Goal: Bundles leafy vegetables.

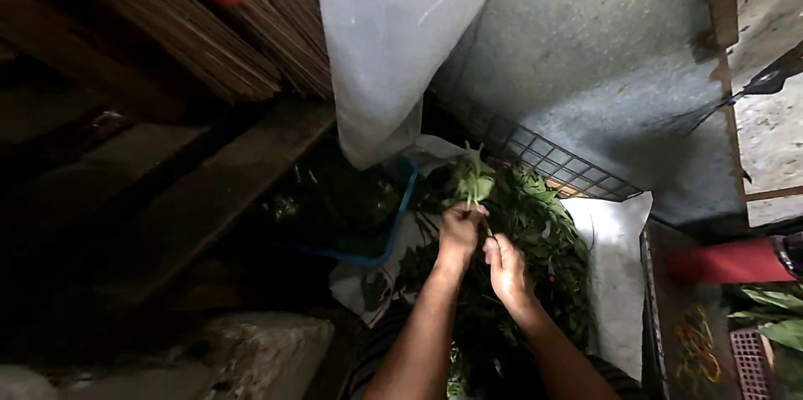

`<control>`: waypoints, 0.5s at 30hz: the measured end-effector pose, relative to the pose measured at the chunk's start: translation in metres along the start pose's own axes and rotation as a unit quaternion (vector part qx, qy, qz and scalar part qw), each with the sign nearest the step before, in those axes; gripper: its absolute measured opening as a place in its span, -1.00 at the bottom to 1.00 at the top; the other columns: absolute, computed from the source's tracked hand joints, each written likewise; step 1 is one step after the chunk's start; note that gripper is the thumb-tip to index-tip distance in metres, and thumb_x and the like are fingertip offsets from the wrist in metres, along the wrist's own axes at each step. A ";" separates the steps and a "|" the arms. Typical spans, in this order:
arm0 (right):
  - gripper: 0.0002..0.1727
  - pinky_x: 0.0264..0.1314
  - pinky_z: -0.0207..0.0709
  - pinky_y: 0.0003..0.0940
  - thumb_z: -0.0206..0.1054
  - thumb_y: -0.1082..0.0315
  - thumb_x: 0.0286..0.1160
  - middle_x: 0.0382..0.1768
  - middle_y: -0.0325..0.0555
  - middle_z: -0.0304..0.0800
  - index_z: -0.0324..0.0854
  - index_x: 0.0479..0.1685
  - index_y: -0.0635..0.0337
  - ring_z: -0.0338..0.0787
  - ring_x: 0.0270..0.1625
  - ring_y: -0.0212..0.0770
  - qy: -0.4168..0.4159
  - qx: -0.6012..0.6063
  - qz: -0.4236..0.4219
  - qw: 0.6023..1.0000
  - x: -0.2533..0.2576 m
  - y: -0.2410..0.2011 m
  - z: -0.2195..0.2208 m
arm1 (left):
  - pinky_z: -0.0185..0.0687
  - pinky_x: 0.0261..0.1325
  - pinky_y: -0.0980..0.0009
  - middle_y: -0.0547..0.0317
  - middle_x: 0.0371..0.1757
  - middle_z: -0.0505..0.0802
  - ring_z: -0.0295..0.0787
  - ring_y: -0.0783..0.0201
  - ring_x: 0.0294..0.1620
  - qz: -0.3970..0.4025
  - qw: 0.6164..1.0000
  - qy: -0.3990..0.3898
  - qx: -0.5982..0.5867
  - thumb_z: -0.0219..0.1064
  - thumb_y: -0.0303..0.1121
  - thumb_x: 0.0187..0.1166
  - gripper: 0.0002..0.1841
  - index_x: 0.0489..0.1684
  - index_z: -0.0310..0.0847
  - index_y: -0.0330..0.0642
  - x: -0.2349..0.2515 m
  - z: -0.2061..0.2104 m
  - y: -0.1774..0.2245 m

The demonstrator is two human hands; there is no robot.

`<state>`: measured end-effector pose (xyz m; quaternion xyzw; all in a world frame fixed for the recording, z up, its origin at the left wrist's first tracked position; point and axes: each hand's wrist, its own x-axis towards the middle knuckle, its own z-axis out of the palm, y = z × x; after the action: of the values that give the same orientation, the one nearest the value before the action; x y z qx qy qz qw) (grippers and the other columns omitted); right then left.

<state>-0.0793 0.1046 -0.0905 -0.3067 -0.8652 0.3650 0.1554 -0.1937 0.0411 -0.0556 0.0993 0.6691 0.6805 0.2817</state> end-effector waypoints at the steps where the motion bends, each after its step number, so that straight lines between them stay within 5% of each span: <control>1: -0.60 -0.06 0.65 -0.12 0.00 0.23 0.84 -0.35 0.00 0.73 0.68 -0.06 0.35 0.75 -0.24 -0.12 -0.019 -0.006 -0.001 1.000 -0.007 0.003 0.001 | 0.59 -0.11 0.32 0.15 -0.25 0.81 0.65 0.36 -0.28 0.021 0.999 0.036 -0.015 0.32 -0.42 0.69 -0.87 -0.17 0.75 -0.28 0.002 -0.006 -0.001; 2: -0.59 -0.06 0.65 -0.08 0.00 0.22 0.83 -0.34 0.03 0.75 0.68 -0.07 0.35 0.76 -0.23 -0.09 -0.037 -0.016 -0.005 0.999 -0.014 0.008 0.002 | 0.56 -0.22 0.37 0.18 -0.25 0.80 0.61 0.39 -0.35 0.037 0.996 0.078 -0.022 0.30 -0.35 0.72 -0.84 -0.11 0.75 -0.24 0.004 -0.013 -0.002; 4: -0.57 0.03 0.67 0.01 -0.01 0.21 0.83 -0.27 0.14 0.79 0.68 0.02 0.39 0.81 -0.15 0.02 -0.122 -0.042 0.001 0.992 -0.028 0.022 0.002 | 0.61 -0.09 0.30 0.11 -0.13 0.80 0.65 0.33 -0.25 0.062 0.987 0.150 -0.018 0.24 -0.25 0.78 -0.75 0.07 0.71 -0.25 0.006 -0.028 0.000; 6: -0.56 0.37 0.58 0.21 0.01 0.20 0.86 0.14 0.29 0.80 0.59 0.41 0.30 0.80 0.22 0.21 -0.308 -0.111 0.052 0.943 -0.031 0.035 0.002 | 0.63 -0.05 0.28 0.09 -0.11 0.78 0.66 0.31 -0.20 0.109 0.971 0.213 -0.022 0.11 -0.23 0.84 -0.69 0.13 0.65 -0.29 0.008 -0.041 0.002; 8: -0.45 0.53 0.47 0.31 0.18 0.05 0.78 0.55 0.27 0.52 0.40 0.70 -0.01 0.63 0.49 0.27 -0.422 -0.168 0.079 0.887 -0.024 0.054 0.012 | 0.74 -0.05 0.27 0.16 -0.22 0.81 0.76 0.32 -0.23 0.149 0.956 0.244 -0.068 -0.01 -0.24 0.89 -0.68 0.12 0.57 -0.29 0.008 -0.049 0.005; 10: -0.34 0.48 0.54 0.25 0.35 0.04 0.63 0.66 0.29 0.34 0.38 0.74 -0.12 0.61 0.50 0.29 -0.374 -0.174 0.060 0.909 -0.011 0.058 0.022 | 0.76 -0.32 0.36 0.27 -0.43 0.72 0.71 0.37 -0.48 0.144 0.954 0.242 -0.100 -0.06 -0.21 0.91 -0.71 0.08 0.50 -0.21 0.008 -0.047 0.006; 12: -0.44 0.52 0.57 0.03 0.29 0.14 0.68 0.60 0.25 0.44 0.46 0.66 0.01 0.64 0.49 0.16 -0.270 -0.152 0.041 0.950 0.018 0.043 0.031 | 0.54 -0.54 0.46 0.31 -0.51 0.58 0.50 0.41 -0.62 0.113 0.959 0.240 -0.096 -0.03 -0.17 0.91 -0.72 0.02 0.52 -0.14 0.008 -0.040 0.007; 15: -0.57 0.60 0.49 -0.08 0.13 0.22 0.79 0.46 0.21 0.61 0.60 0.46 0.25 0.65 0.49 0.08 -0.167 -0.128 0.061 0.976 0.068 0.026 0.053 | 0.43 -0.55 0.50 0.30 -0.50 0.53 0.42 0.43 -0.62 0.099 0.961 0.242 -0.088 0.03 -0.17 0.89 -0.74 0.03 0.54 -0.14 0.013 -0.033 0.006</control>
<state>-0.1465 0.1343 -0.1432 -0.3107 -0.8983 0.3058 -0.0547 -0.2231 0.0201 -0.0554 -0.0273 0.6418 0.7648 0.0502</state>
